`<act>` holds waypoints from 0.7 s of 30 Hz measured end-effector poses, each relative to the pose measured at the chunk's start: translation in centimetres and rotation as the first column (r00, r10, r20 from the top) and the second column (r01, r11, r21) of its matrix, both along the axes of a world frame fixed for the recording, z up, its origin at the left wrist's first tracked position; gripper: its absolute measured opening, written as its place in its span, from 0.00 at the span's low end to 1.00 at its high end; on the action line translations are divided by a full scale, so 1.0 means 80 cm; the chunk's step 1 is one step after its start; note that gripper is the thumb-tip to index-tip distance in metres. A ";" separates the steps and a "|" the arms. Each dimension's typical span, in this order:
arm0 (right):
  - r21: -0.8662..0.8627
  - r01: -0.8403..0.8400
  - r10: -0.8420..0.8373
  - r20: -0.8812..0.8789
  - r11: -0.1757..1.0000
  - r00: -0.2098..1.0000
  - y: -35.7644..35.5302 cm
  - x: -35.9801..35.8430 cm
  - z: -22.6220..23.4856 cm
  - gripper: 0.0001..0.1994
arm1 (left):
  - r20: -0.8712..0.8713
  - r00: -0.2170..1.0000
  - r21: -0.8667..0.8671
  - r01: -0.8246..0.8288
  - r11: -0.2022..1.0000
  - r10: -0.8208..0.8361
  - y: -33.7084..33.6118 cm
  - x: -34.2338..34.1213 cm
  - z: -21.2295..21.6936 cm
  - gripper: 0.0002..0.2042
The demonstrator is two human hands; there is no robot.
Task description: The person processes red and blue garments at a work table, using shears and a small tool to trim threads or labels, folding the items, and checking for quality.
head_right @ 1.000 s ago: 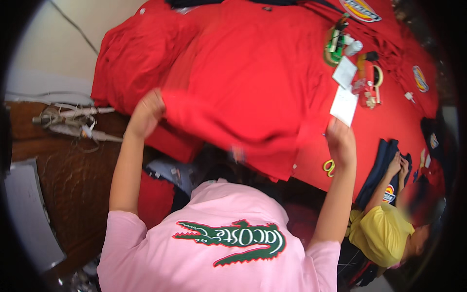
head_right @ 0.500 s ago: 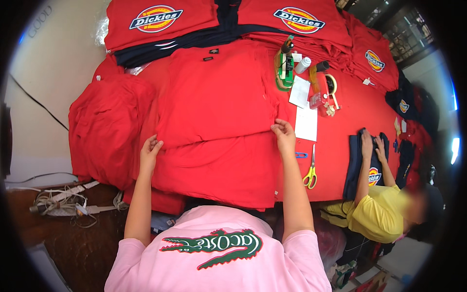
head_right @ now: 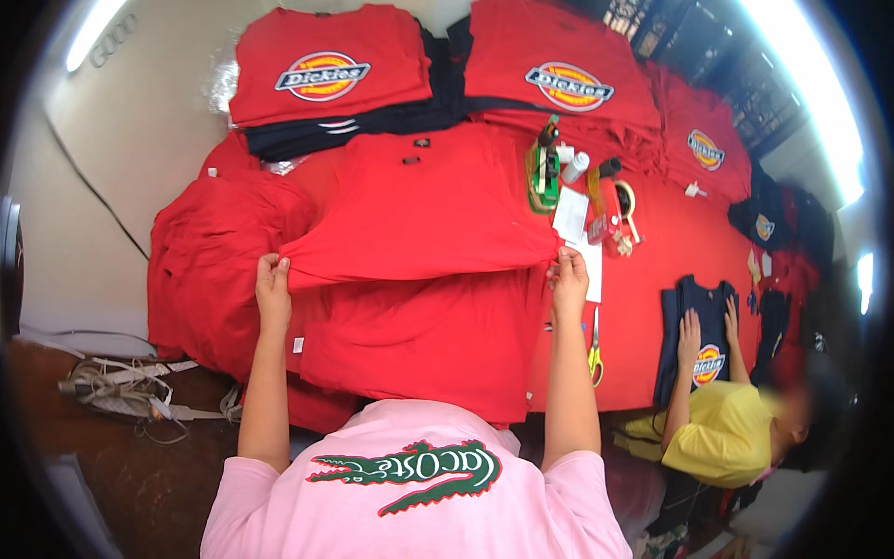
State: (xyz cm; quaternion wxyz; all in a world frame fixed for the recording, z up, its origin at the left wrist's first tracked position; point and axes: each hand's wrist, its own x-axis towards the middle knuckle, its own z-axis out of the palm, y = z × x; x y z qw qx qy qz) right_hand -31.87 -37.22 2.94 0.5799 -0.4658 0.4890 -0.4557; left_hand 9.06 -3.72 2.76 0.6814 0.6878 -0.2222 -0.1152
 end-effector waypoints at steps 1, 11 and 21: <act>-0.002 -0.029 0.029 0.050 1.000 0.998 -0.003 -0.003 0.025 0.07 | -0.017 1.000 -0.069 0.001 0.998 -0.002 -0.008 -0.009 0.033 0.06; -0.453 -0.654 0.752 0.058 0.607 0.657 0.042 0.017 0.354 0.17 | 0.145 0.957 -0.327 0.287 0.900 -0.252 0.079 -0.132 0.361 0.27; -0.469 -0.603 0.752 0.250 0.646 0.610 0.054 0.022 0.300 0.09 | 0.239 0.925 -0.263 -0.231 0.937 0.295 0.284 -0.259 0.333 0.12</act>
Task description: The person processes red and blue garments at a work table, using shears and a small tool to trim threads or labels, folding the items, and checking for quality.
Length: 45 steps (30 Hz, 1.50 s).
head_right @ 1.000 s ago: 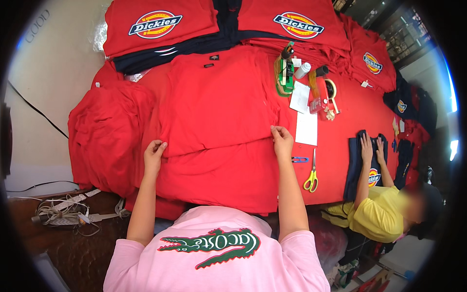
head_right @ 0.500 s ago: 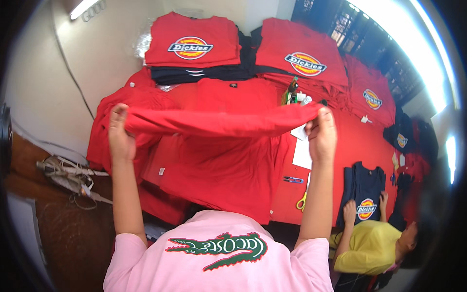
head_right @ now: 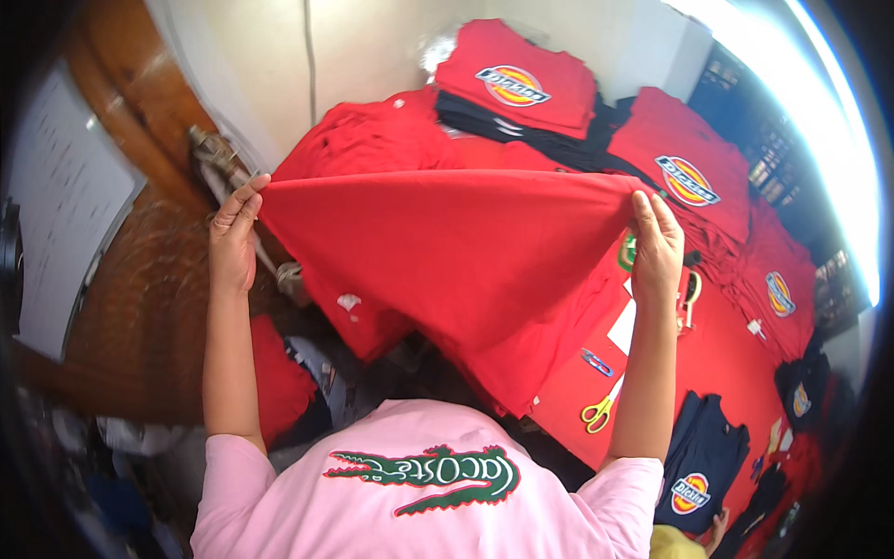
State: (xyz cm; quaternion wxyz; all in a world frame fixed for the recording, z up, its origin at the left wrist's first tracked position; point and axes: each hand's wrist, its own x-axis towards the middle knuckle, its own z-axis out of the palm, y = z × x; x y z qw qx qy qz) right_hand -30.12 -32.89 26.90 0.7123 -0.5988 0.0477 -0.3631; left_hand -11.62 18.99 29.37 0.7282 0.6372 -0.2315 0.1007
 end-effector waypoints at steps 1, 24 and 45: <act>-0.032 0.055 -0.055 0.030 0.998 0.998 0.011 0.006 -0.006 0.09 | 0.074 0.993 0.101 -0.096 0.990 0.088 0.026 -0.017 0.000 0.11; -0.831 -0.379 0.537 -0.118 0.407 0.835 0.453 0.135 0.044 0.29 | -0.320 0.940 0.411 0.248 0.877 -0.116 0.088 -0.066 -0.058 0.14; 0.364 -0.595 0.686 -0.525 0.716 0.504 0.614 0.214 -0.196 0.18 | -0.865 0.425 0.395 0.245 0.885 0.268 0.403 -0.075 -0.453 0.16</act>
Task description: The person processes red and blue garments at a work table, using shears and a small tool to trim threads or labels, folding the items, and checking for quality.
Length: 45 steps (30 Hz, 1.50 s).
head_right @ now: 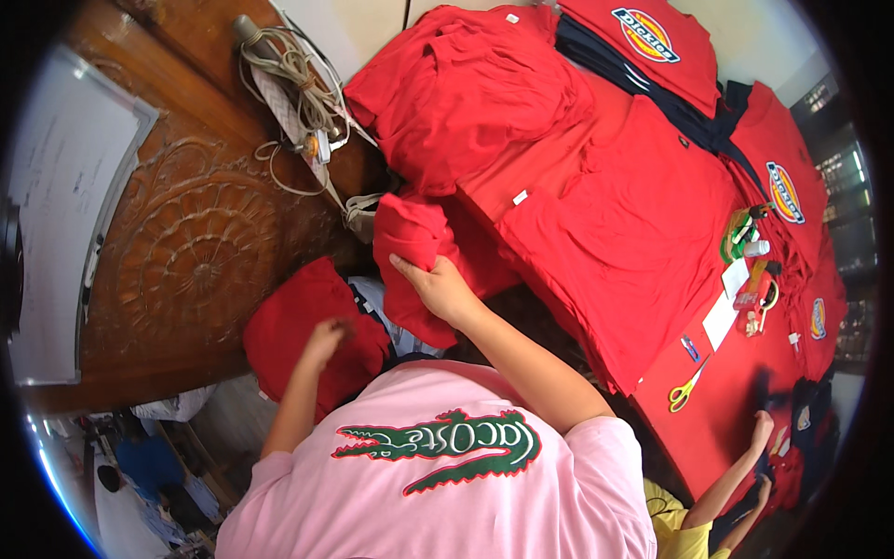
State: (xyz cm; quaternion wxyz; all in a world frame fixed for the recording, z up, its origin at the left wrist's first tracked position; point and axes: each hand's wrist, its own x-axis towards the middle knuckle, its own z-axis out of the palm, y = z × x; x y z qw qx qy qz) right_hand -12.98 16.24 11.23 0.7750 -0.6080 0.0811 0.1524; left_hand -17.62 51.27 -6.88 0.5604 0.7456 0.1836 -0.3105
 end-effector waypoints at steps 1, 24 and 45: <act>0.122 0.100 -0.105 0.035 0.987 0.994 -0.001 0.005 0.003 0.17 | -0.041 0.999 0.069 0.018 0.997 -0.016 0.006 -0.024 -0.024 0.16; 0.049 0.502 -0.377 -0.600 0.863 0.706 -0.099 -0.074 -0.401 0.23 | 0.300 0.273 0.858 0.341 0.384 -0.914 -0.323 0.252 -0.095 0.27; -0.330 0.875 -0.934 -0.088 0.354 0.345 -0.303 -0.371 -0.105 0.10 | 0.672 0.430 0.431 0.434 0.791 -0.603 -0.367 0.197 -0.061 0.16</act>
